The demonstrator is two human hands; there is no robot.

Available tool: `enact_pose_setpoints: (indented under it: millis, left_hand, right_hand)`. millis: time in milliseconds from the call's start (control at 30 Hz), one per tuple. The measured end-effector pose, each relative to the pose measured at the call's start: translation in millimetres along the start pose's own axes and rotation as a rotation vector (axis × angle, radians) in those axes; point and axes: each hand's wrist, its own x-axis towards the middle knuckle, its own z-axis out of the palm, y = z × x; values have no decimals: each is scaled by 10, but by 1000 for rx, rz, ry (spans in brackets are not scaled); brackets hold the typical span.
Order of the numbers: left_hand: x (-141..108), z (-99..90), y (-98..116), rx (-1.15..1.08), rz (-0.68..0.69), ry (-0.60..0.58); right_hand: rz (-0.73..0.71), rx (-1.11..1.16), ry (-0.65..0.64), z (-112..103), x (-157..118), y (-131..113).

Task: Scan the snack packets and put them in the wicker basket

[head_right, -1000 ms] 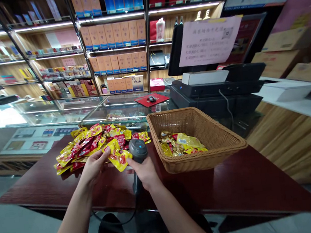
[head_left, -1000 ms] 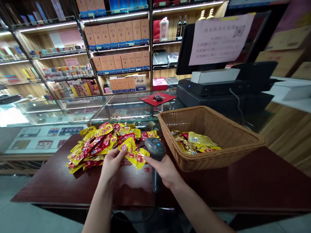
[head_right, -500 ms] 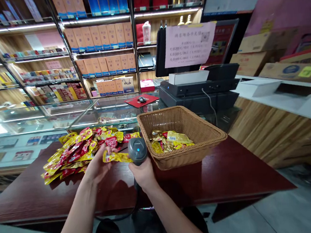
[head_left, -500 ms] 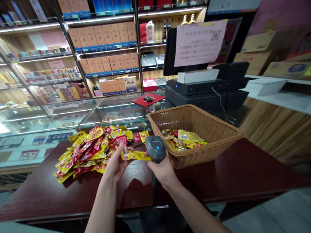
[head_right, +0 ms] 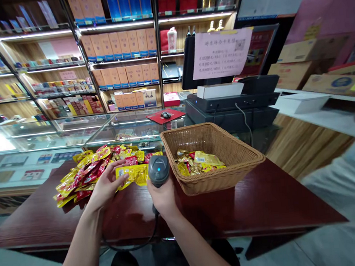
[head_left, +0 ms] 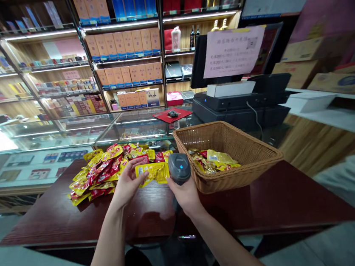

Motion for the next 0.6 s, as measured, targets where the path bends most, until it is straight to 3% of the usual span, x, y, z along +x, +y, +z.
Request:
enact_pose_setpoints:
  millis: [100, 233, 367, 433, 500, 600]
  left_hand:
    - [0, 121, -7, -209, -45, 144]
    - [-69, 446, -35, -541, -202, 329]
    - [-187, 717, -51, -600, -250, 271]
    - [-182, 692, -55, -507, -212, 247]
    - [-122, 538, -54, -312, -128, 220]
    - [-23, 182, -27, 86, -30, -6]
  right_hand:
    - [-7, -25, 21, 69, -11, -68]
    - [64, -7, 95, 189, -77, -159]
    - [109, -4, 123, 241, -135, -255]
    - [88, -17, 95, 215, -138, -286]
    - [56, -22, 61, 164, -116, -297]
    - [35, 9, 56, 87, -44, -275]
